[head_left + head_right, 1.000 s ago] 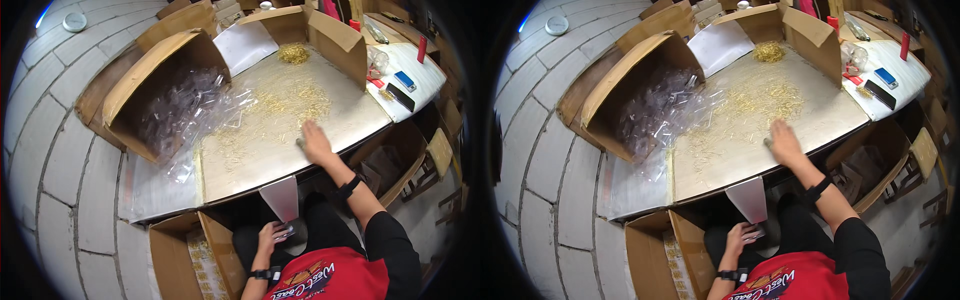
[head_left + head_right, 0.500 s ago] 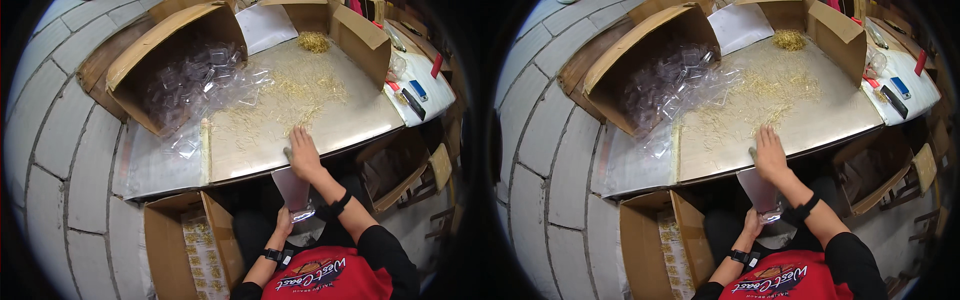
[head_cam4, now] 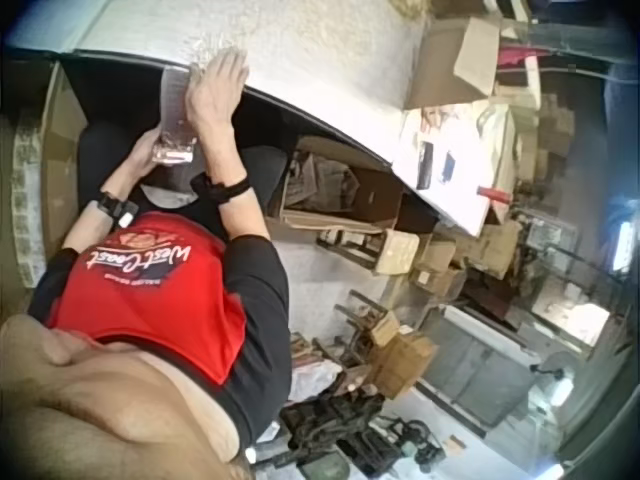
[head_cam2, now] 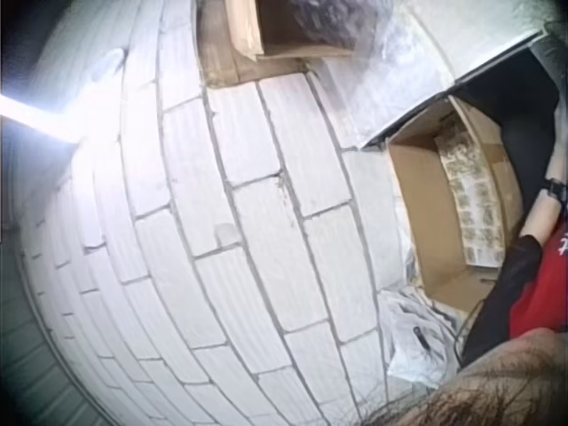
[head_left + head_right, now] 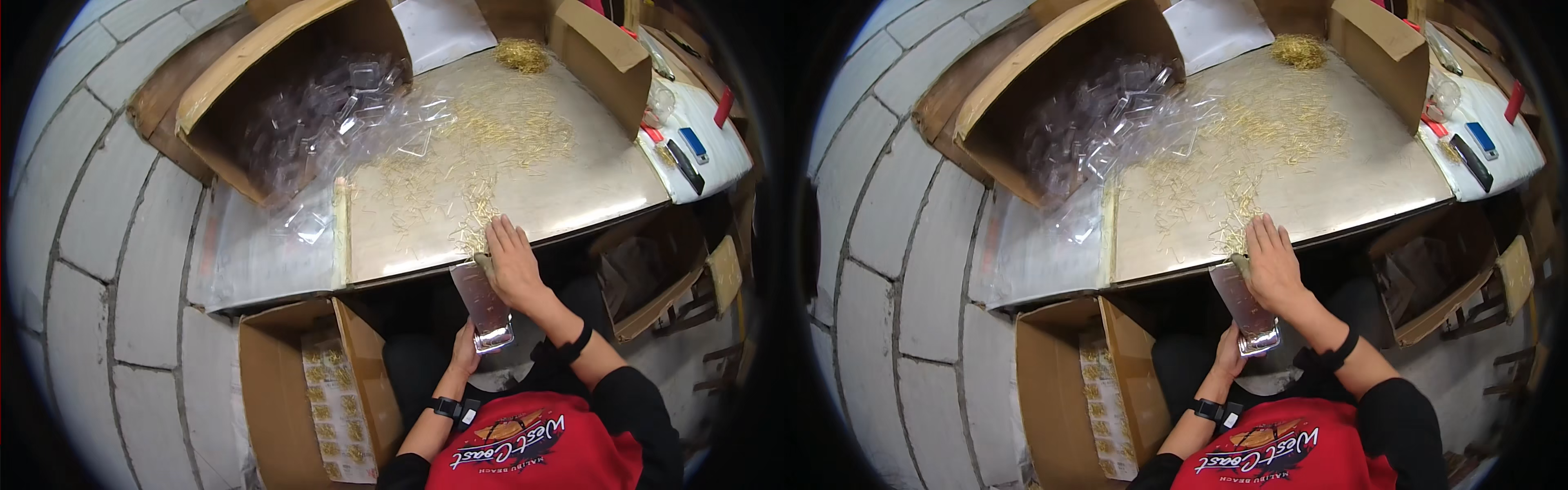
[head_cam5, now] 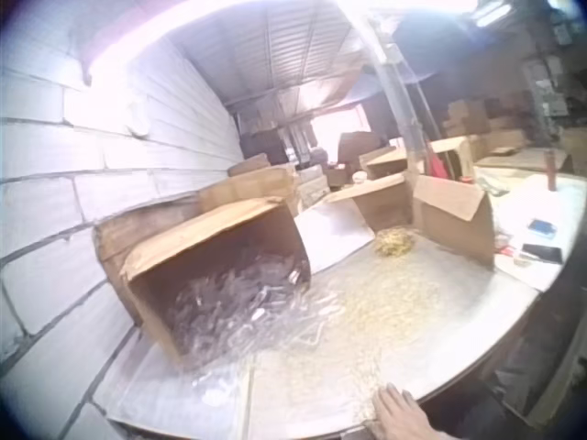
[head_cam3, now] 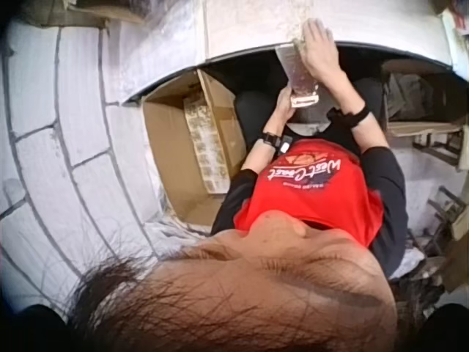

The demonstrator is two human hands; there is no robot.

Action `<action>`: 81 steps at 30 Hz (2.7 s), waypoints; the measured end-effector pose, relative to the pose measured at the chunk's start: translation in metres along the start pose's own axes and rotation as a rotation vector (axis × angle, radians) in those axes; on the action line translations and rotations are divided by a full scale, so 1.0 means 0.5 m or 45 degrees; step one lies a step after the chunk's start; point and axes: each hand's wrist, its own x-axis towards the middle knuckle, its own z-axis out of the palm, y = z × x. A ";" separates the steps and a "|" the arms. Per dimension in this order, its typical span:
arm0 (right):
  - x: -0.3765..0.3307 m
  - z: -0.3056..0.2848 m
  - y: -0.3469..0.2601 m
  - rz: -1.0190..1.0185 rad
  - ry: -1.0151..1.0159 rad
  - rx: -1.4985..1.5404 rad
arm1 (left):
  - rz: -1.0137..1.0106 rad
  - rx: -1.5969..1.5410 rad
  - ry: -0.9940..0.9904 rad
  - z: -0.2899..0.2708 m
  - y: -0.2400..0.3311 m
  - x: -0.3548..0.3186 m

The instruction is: The person sits on the floor and uses a machine to apply green tape to small plastic containers, placing the finished units into a cardboard box. Later, the person moves to a table and fills small plastic containers with yellow shredded material, placing them into another box.

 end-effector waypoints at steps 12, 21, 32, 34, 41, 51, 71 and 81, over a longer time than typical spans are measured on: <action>0.011 -0.037 0.046 -0.207 -0.091 0.113 | -0.007 0.030 -0.029 0.007 0.004 -0.003; -0.022 -0.036 0.058 -0.110 -0.019 0.096 | -0.068 0.086 -0.020 -0.031 -0.040 0.017; -0.029 -0.016 0.028 -0.215 0.077 0.047 | -0.082 -0.071 -0.052 -0.033 -0.050 0.022; -0.030 -0.017 0.017 -0.162 0.077 0.128 | -0.071 0.017 -0.025 -0.039 -0.060 0.040; -0.027 -0.018 0.006 -0.225 0.124 0.175 | -0.134 -0.024 -0.025 -0.016 -0.037 0.008; -0.012 -0.016 0.048 -0.124 0.197 0.052 | -0.151 -0.016 -0.051 -0.038 -0.055 0.013; -0.011 -0.037 0.093 -0.235 0.040 0.186 | -0.245 0.052 -0.132 -0.064 -0.056 -0.030; -0.046 -0.111 0.001 -0.179 0.225 0.765 | 0.074 0.403 -0.129 -0.003 0.148 -0.170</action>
